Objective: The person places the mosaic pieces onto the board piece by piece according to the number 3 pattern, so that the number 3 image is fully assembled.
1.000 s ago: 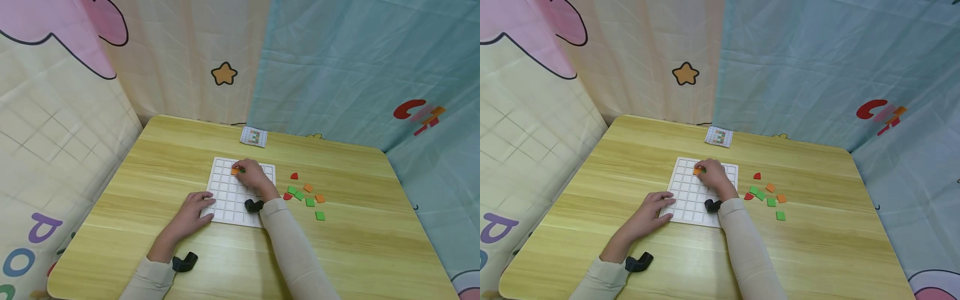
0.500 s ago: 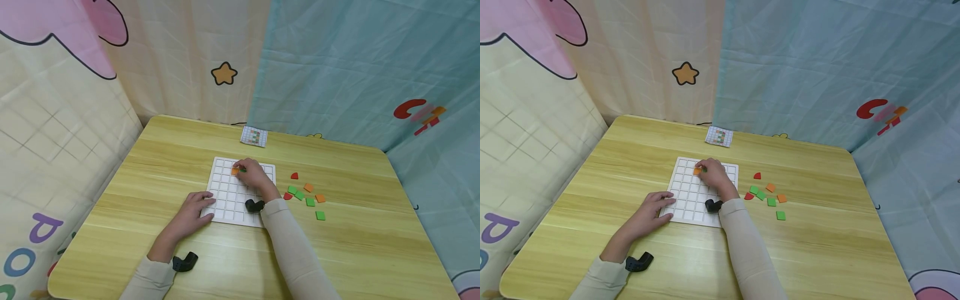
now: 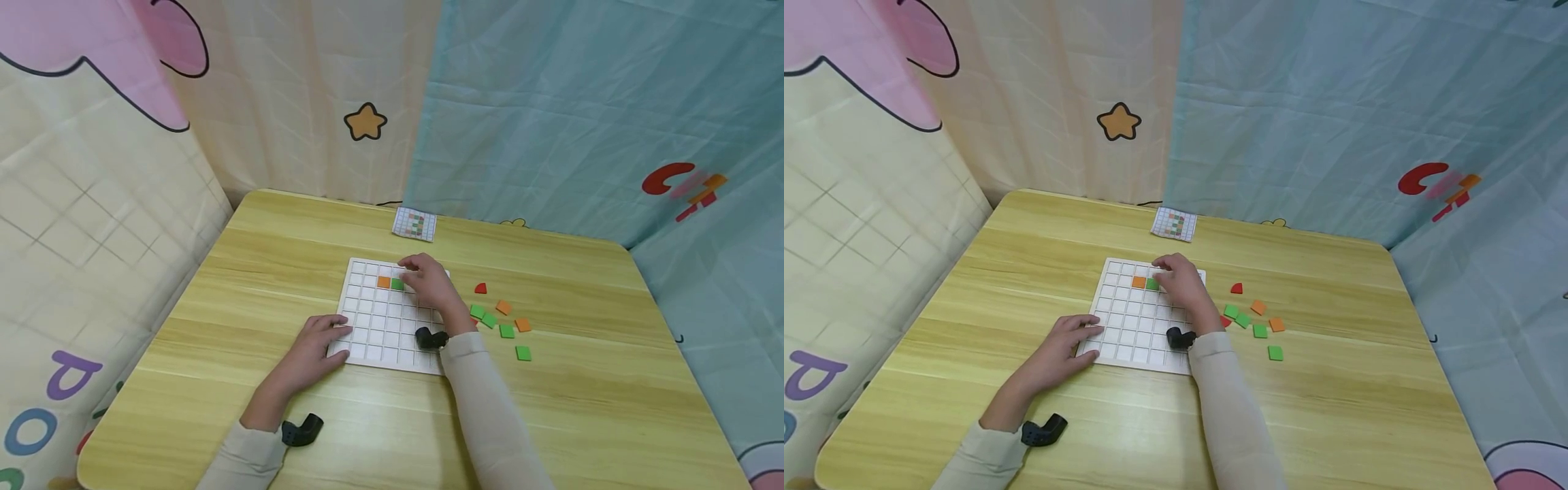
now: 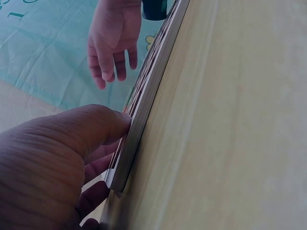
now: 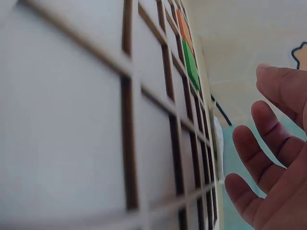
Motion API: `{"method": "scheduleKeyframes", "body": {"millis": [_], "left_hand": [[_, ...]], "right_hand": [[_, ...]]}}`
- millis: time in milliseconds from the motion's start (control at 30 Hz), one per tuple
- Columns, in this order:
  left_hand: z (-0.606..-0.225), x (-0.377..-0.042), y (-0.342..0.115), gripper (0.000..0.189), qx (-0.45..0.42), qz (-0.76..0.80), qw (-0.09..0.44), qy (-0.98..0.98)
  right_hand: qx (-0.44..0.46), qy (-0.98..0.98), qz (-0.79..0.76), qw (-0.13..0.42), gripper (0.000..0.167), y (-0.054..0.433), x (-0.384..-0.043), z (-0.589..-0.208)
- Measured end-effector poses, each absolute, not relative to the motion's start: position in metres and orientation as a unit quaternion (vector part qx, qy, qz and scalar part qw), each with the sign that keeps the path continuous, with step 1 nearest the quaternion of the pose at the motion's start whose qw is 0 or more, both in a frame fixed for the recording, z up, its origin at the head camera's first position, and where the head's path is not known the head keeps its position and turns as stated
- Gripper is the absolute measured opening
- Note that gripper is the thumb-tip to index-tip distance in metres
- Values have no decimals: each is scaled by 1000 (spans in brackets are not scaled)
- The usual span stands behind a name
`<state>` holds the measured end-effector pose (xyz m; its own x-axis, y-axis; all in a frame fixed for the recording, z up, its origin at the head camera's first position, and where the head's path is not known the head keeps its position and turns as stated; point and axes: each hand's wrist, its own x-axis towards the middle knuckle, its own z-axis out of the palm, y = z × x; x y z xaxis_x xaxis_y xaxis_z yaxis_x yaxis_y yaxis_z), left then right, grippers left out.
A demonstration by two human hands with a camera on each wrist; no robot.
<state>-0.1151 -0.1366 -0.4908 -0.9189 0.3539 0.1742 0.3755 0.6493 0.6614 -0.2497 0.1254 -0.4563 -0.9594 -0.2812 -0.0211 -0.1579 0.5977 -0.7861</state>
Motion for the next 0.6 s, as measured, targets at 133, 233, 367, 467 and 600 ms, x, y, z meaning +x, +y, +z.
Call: {"method": "scheduleKeyframes", "body": {"millis": [133,233,367,467,600], "left_hand": [[-492,-115,-136,42,-201,-364,17,-909],[-492,-115,-137,43,-202,-361,18,-910],[-492,-115,-138,43,-200,-359,14,-911],[-491,-114,-138,43,-199,-359,13,-912],[-492,-114,-137,43,-203,-358,18,-911]], "right_hand": [[-103,899,-421,58,30,143,-247,-455],[-92,902,-419,52,30,157,-246,-454],[-79,905,-415,43,31,178,-244,-453],[-70,912,-403,39,32,197,-241,-453],[-66,921,-382,37,34,221,-236,-453]]}}
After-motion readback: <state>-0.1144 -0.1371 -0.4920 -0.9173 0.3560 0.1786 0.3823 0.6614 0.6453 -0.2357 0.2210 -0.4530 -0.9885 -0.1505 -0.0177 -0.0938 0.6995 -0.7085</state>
